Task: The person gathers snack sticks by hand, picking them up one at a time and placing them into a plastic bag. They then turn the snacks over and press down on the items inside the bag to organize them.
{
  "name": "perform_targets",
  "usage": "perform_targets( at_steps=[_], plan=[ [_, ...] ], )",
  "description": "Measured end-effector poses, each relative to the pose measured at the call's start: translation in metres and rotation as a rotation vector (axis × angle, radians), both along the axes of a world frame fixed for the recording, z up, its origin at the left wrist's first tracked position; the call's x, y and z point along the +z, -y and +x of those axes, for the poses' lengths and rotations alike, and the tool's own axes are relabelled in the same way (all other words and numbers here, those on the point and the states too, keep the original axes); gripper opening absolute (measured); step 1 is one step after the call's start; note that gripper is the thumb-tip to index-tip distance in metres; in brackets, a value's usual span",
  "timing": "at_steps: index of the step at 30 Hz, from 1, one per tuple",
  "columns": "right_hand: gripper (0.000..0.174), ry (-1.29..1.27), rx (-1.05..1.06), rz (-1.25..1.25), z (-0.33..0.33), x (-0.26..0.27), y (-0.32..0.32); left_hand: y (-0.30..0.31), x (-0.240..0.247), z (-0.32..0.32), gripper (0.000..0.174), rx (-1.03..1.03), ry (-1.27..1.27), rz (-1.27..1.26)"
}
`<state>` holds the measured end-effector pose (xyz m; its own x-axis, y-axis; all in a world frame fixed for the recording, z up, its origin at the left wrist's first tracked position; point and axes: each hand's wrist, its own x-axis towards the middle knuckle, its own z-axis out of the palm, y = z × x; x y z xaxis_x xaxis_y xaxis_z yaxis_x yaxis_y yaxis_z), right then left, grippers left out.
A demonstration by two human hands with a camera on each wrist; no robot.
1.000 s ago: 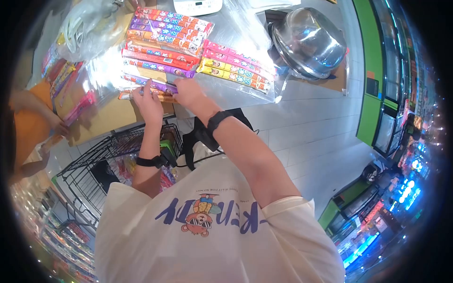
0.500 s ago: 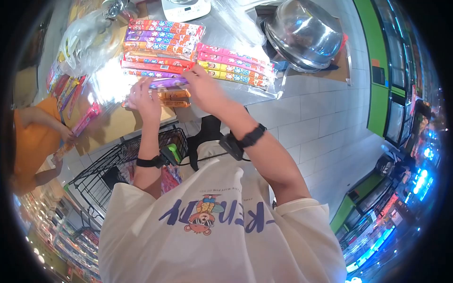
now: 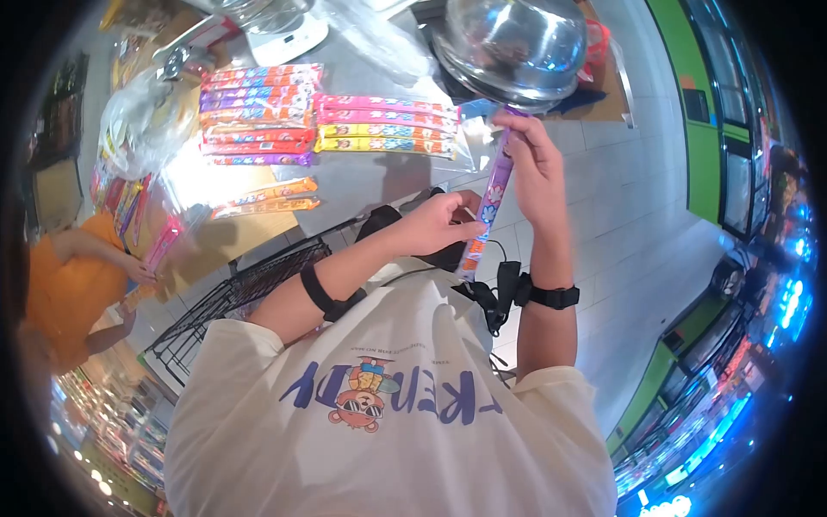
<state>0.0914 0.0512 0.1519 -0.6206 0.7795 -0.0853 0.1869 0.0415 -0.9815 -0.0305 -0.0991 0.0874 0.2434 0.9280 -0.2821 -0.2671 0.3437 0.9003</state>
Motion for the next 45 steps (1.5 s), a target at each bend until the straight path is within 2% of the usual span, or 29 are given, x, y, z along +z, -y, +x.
perform_targets(
  at_steps=[2, 3, 4, 6, 7, 9, 10, 12, 14, 16, 18, 19, 21, 23, 24, 29, 31, 34, 38, 41, 43, 45],
  plan=[
    [0.027, 0.077, -0.135, -0.135, 0.009, -0.007, 0.001, -0.016, -0.005, 0.026, 0.03, 0.021, 0.141, -0.037],
    [0.034, 0.015, -0.238, -0.089, 0.004, -0.009, 0.005, -0.024, -0.002, 0.033, 0.034, -0.01, 0.203, -0.181],
    [0.034, 0.011, -0.253, -0.099, 0.018, -0.017, 0.001, -0.031, -0.003, 0.042, 0.034, -0.024, 0.198, -0.191],
    [0.04, 0.218, -0.083, -0.352, 0.054, -0.041, -0.004, -0.045, -0.006, 0.06, 0.034, 0.23, 0.28, -0.369],
    [0.04, 0.212, -0.095, -0.363, 0.07, -0.048, -0.005, -0.051, -0.017, 0.066, 0.035, 0.233, 0.3, -0.355],
    [0.038, 0.362, 0.207, -0.335, 0.094, -0.055, -0.01, -0.059, -0.031, 0.077, 0.033, 0.289, 0.371, -0.409],
    [0.038, 0.353, 0.202, -0.341, 0.105, -0.052, -0.013, -0.063, -0.034, 0.081, 0.032, 0.359, 0.45, -0.455],
    [0.034, 0.512, 0.212, -0.598, 0.122, -0.045, -0.02, -0.07, -0.04, 0.084, 0.029, 0.363, 0.446, -0.446],
    [0.032, 0.459, 0.251, -0.599, 0.138, -0.051, -0.032, -0.078, -0.043, 0.083, 0.024, 0.331, 0.318, -0.448],
    [0.03, 0.411, 0.291, -0.596, 0.154, -0.051, -0.044, -0.088, -0.046, 0.08, 0.02, 0.392, 0.253, -0.473],
    [0.028, 0.495, 0.375, -0.653, 0.165, -0.048, -0.059, -0.093, -0.061, 0.068, 0.018, 0.709, 0.499, -0.525],
    [0.028, 0.489, 0.378, -0.649, 0.171, -0.051, -0.063, -0.095, -0.067, 0.063, 0.018, 0.754, 0.438, -0.455],
    [0.027, 0.398, 0.252, -0.694, 0.187, -0.061, -0.067, -0.097, -0.069, 0.058, 0.018, 0.773, 0.39, -0.474],
    [0.028, 0.453, 0.229, -0.695, 0.202, -0.071, -0.078, -0.101, -0.047, 0.055, 0.025, 0.863, 0.354, -0.532],
    [0.029, 0.505, 0.196, -0.686, 0.207, -0.075, -0.084, -0.1, -0.052, 0.053, 0.025, 0.866, 0.35, -0.533],
    [0.025, 0.405, 0.104, -0.765, 0.222, -0.089, -0.097, -0.095, -0.064, 0.042, 0.026, 0.821, 0.34, -0.521],
    [0.024, 0.182, -0.143, -0.863, 0.226, -0.1, -0.099, -0.092, -0.071, 0.037, 0.025, 0.791, 0.347, -0.528],
    [0.026, 0.146, -0.205, -0.913, 0.234, -0.112, -0.101, -0.088, -0.072, 0.036, 0.024, 0.751, 0.39, -0.582],
    [0.026, 0.099, -0.143, -0.953, 0.248, -0.123, -0.1, -0.08, -0.074, 0.04, 0.025, 0.73, 0.517, -0.621],
    [0.021, 0.133, -0.198, -0.975, 0.25, -0.122, -0.094, -0.079, -0.078, 0.051, 0.026, 0.79, 0.423, -0.582],
    [0.023, 0.047, -0.226, -0.949, 0.253, -0.129, -0.087, -0.078, -0.079, 0.057, 0.026, 0.829, 0.388, -0.584],
    [0.025, 0.056, -0.244, -0.91, 0.262, -0.135, -0.088, -0.081, -0.083, 0.061, 0.024, 0.833, 0.202, -0.568]
  ],
)
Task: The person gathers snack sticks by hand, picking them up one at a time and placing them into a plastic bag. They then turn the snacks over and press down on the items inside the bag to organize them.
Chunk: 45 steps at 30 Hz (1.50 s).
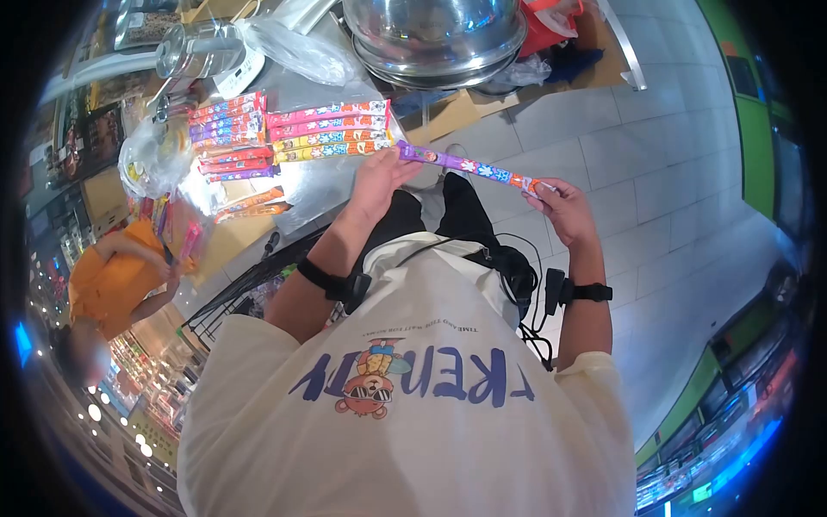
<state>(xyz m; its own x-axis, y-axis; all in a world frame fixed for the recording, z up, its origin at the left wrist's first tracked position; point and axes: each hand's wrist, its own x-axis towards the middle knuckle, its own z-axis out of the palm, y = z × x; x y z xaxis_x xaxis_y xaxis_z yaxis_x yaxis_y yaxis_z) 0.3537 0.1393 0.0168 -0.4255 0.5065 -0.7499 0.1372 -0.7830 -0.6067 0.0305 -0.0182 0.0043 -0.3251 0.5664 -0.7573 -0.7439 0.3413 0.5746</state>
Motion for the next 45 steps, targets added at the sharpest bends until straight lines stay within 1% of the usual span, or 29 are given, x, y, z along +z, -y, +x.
perform_targets(
  at_steps=[1, 3, 4, 5, 7, 8, 9, 11, 12, 14, 15, 17, 21, 23, 24, 26, 27, 29, 30, 32, 33, 35, 36, 38, 39, 41, 42, 45],
  plan=[
    [0.026, 0.024, -0.013, 0.033, 0.01, -0.002, 0.001, 0.004, -0.007, 0.001, 0.024, -0.007, 0.012, -0.008],
    [0.027, 0.05, -0.024, 0.064, 0.022, -0.004, -0.004, 0.014, -0.022, -0.014, 0.022, -0.26, -0.495, -0.108],
    [0.028, 0.07, -0.031, 0.098, 0.025, -0.003, -0.006, 0.02, -0.028, -0.019, 0.019, -0.267, -0.531, -0.164],
    [0.028, 0.076, -0.036, 0.092, 0.027, -0.003, -0.008, 0.025, -0.035, -0.024, 0.019, -0.275, -0.524, -0.167],
    [0.029, 0.052, -0.006, 0.125, 0.025, -0.003, -0.015, 0.031, -0.043, -0.029, 0.018, -0.171, -0.664, -0.14],
    [0.029, 0.073, 0.01, 0.13, 0.022, -0.003, -0.017, 0.035, -0.046, -0.028, 0.018, -0.114, -0.741, -0.174],
    [0.029, 0.075, 0.007, 0.128, 0.018, -0.004, -0.02, 0.037, -0.046, -0.029, 0.018, -0.118, -0.739, -0.174],
    [0.029, 0.089, 0.083, 0.155, 0.009, -0.008, -0.024, 0.042, -0.044, -0.037, 0.018, -0.122, -0.749, -0.166],
    [0.029, 0.088, 0.083, 0.151, 0.006, -0.01, -0.026, 0.043, -0.044, -0.038, 0.018, -0.124, -0.75, -0.17],
    [0.028, 0.018, 0.105, 0.152, -0.002, -0.014, -0.03, 0.045, -0.043, -0.041, 0.018, -0.092, -0.767, -0.259],
    [0.028, 0.015, 0.109, 0.149, -0.003, -0.016, -0.033, 0.045, -0.039, -0.043, 0.018, -0.089, -0.769, -0.264],
    [0.026, 0.01, 0.144, 0.106, -0.006, -0.02, -0.038, 0.046, -0.033, -0.046, 0.016, -0.126, -0.916, -0.339],
    [0.023, -0.002, 0.212, 0.091, -0.017, -0.018, -0.044, 0.06, -0.045, -0.056, 0.017, -0.143, -0.982, -0.291],
    [0.021, 0.038, 0.321, 0.101, -0.023, -0.018, -0.048, 0.062, -0.046, -0.059, 0.02, -0.169, -0.947, -0.276],
    [0.021, 0.038, 0.325, 0.101, -0.026, -0.019, -0.049, 0.062, -0.044, -0.059, 0.02, -0.165, -0.946, -0.278],
    [0.023, 0.004, 0.36, 0.12, -0.033, -0.022, -0.049, 0.064, -0.039, -0.057, 0.021, -0.246, -1.068, -0.249],
    [0.023, 0.003, 0.365, 0.119, -0.035, -0.025, -0.051, 0.066, -0.041, -0.058, 0.021, -0.242, -1.068, -0.252],
    [0.021, 0.017, 0.399, 0.147, -0.04, -0.032, -0.052, 0.07, -0.045, -0.06, 0.018, -0.301, -1.055, -0.254],
    [0.021, 0.014, 0.403, 0.148, -0.042, -0.035, -0.054, 0.069, -0.038, -0.059, 0.018, -0.297, -1.057, -0.256],
    [0.017, -0.041, 0.446, 0.17, -0.044, -0.042, -0.058, 0.069, -0.025, -0.056, 0.019, -0.622, -1.336, -0.166],
    [0.017, -0.045, 0.448, 0.173, -0.045, -0.044, -0.059, 0.069, -0.023, -0.052, 0.019, -0.618, -1.34, -0.167],
    [0.016, -0.047, 0.509, 0.197, -0.047, -0.047, -0.063, 0.066, -0.022, -0.041, 0.023, -0.761, -1.484, -0.055],
    [0.016, -0.049, 0.512, 0.2, -0.05, -0.049, -0.065, 0.065, -0.02, -0.036, 0.023, -0.756, -1.487, -0.057],
    [0.02, -0.065, 0.494, 0.126, -0.054, -0.053, -0.068, 0.064, -0.015, -0.026, 0.03, -0.908, -1.419, 0.077],
    [0.02, -0.066, 0.499, 0.127, -0.057, -0.055, -0.07, 0.062, -0.011, -0.021, 0.03, -0.905, -1.42, 0.073],
    [0.02, -0.095, 0.427, -0.026, -0.062, -0.059, -0.072, 0.057, -0.005, -0.012, 0.037, -0.976, -1.437, 0.116],
    [0.02, -0.097, 0.43, -0.029, -0.062, -0.061, -0.073, 0.056, -0.004, -0.008, 0.041, -0.981, -1.466, 0.104],
    [0.019, -0.094, 0.493, -0.06, -0.059, -0.067, -0.076, 0.052, -0.003, -0.001, 0.042, -0.984, -1.513, 0.068]
  ],
)
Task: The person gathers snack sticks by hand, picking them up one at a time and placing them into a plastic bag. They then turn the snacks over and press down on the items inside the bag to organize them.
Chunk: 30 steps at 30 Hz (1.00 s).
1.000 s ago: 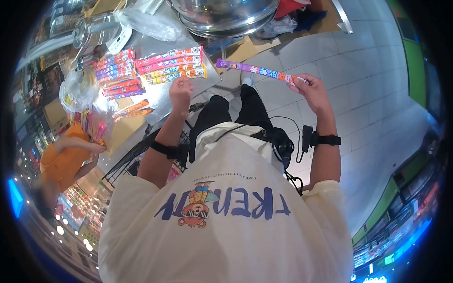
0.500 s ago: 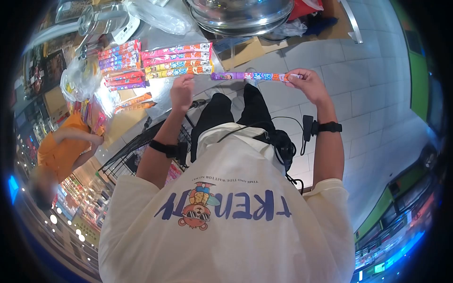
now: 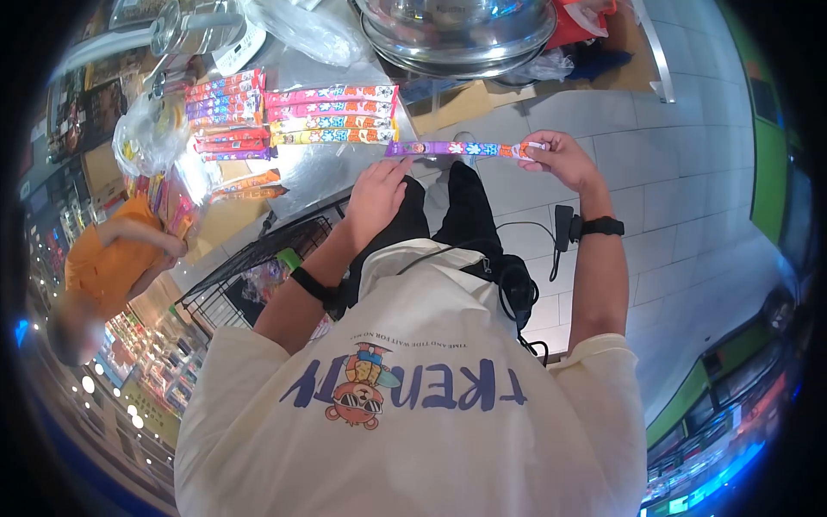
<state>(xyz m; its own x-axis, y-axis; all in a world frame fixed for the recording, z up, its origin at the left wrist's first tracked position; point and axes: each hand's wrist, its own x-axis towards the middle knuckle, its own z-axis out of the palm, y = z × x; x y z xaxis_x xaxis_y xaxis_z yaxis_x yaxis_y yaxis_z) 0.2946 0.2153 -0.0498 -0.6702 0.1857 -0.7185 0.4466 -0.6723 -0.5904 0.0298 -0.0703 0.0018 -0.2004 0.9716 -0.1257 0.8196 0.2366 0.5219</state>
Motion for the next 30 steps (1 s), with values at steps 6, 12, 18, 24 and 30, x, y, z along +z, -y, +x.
perform_targets(
  at_steps=[6, 12, 18, 24, 30],
  plan=[
    [0.01, -0.107, 0.099, 0.159, 0.006, -0.008, -0.001, -0.003, 0.002, 0.005, 0.037, 0.011, -0.01, -0.039],
    [0.008, -0.113, 0.115, 0.226, 0.002, -0.007, 0.004, -0.01, -0.011, 0.007, 0.021, 0.606, 0.236, 0.074],
    [0.01, -0.126, 0.137, 0.212, -0.001, -0.008, 0.006, -0.016, -0.008, -0.007, 0.014, 0.433, -0.011, 0.091],
    [0.009, -0.116, 0.117, 0.214, 0.002, -0.009, 0.009, -0.019, -0.01, -0.02, 0.006, 0.303, -0.17, 0.041],
    [0.01, -0.146, -0.06, 0.17, 0.006, -0.01, 0.025, -0.026, -0.009, -0.018, 0.008, 0.334, -0.19, 0.114]
  ],
)
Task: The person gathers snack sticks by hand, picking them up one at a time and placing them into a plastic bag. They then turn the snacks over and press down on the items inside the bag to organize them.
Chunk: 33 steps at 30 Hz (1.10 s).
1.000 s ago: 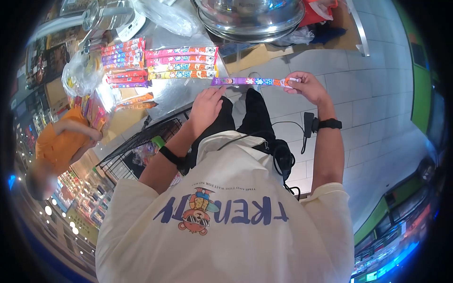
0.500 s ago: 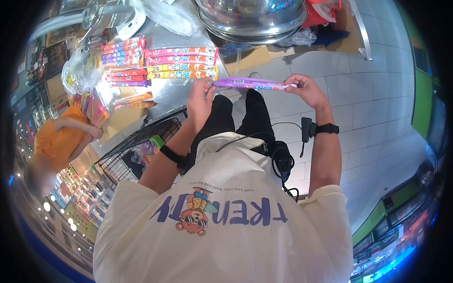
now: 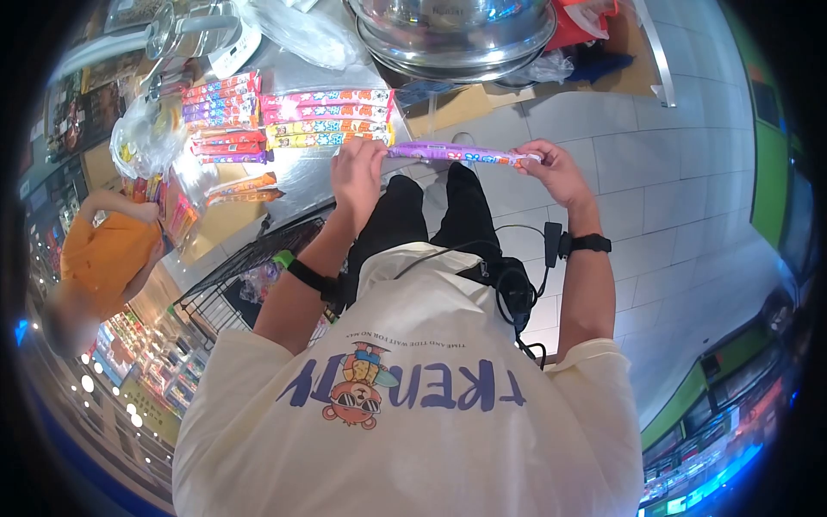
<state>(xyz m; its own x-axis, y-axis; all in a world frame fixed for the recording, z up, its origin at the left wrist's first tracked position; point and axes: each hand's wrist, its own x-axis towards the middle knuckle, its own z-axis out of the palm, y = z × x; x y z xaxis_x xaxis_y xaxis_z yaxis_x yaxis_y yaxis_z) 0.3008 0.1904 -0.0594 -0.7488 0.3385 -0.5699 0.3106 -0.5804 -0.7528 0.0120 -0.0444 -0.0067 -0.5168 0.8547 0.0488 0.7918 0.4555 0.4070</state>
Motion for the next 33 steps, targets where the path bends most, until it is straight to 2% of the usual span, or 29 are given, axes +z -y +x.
perform_targets(
  at_steps=[2, 5, 7, 10, 12, 13, 15, 19, 25, 28, 30, 31, 33],
  plan=[
    [0.021, 0.133, 0.019, 0.062, -0.006, 0.007, 0.006, 0.004, -0.011, -0.002, 0.011, 0.004, 0.055, 0.081],
    [0.028, 0.143, 0.131, 0.078, 0.003, -0.001, 0.002, 0.007, -0.014, 0.001, 0.019, 0.05, 0.207, 0.201],
    [0.027, 0.157, 0.11, 0.048, 0.003, 0.005, 0.002, 0.011, -0.014, 0.004, 0.023, 0.092, 0.304, 0.243],
    [0.026, 0.171, 0.098, -0.013, 0.002, 0.013, -0.005, 0.017, -0.009, 0.006, 0.028, 0.086, 0.264, 0.173],
    [0.026, 0.171, 0.114, -0.047, 0.002, 0.013, -0.008, 0.019, -0.003, 0.009, 0.027, -0.08, 0.123, 0.164],
    [0.026, 0.139, 0.167, 0.008, 0.001, 0.012, -0.01, 0.019, 0.0, 0.012, 0.027, -0.074, 0.122, 0.163],
    [0.027, 0.104, 0.226, 0.063, -0.001, 0.008, -0.014, 0.017, 0.003, 0.018, 0.029, -0.189, 0.159, 0.091],
    [0.025, 0.077, 0.288, 0.141, -0.007, 0.001, -0.017, 0.012, -0.004, 0.034, 0.028, -0.122, 0.247, 0.097],
    [0.023, 0.137, 0.289, 0.073, -0.021, 0.005, -0.023, 0.005, -0.001, 0.044, 0.03, -0.185, 0.233, 0.111],
    [0.023, 0.165, 0.289, 0.059, -0.023, 0.011, -0.028, 0.002, 0.009, 0.031, 0.033, -0.177, 0.228, -0.002],
    [0.023, 0.185, 0.283, 0.061, -0.02, 0.018, -0.028, -0.009, 0.007, 0.01, 0.038, 0.074, 0.08, 0.144],
    [0.023, 0.196, 0.287, 0.08, -0.019, 0.019, -0.028, -0.009, 0.002, -0.001, 0.038, 0.071, 0.083, 0.143],
    [0.023, 0.205, 0.29, 0.101, -0.017, 0.025, -0.03, -0.009, -0.007, -0.021, 0.041, 0.021, -0.111, 0.129]
  ],
)
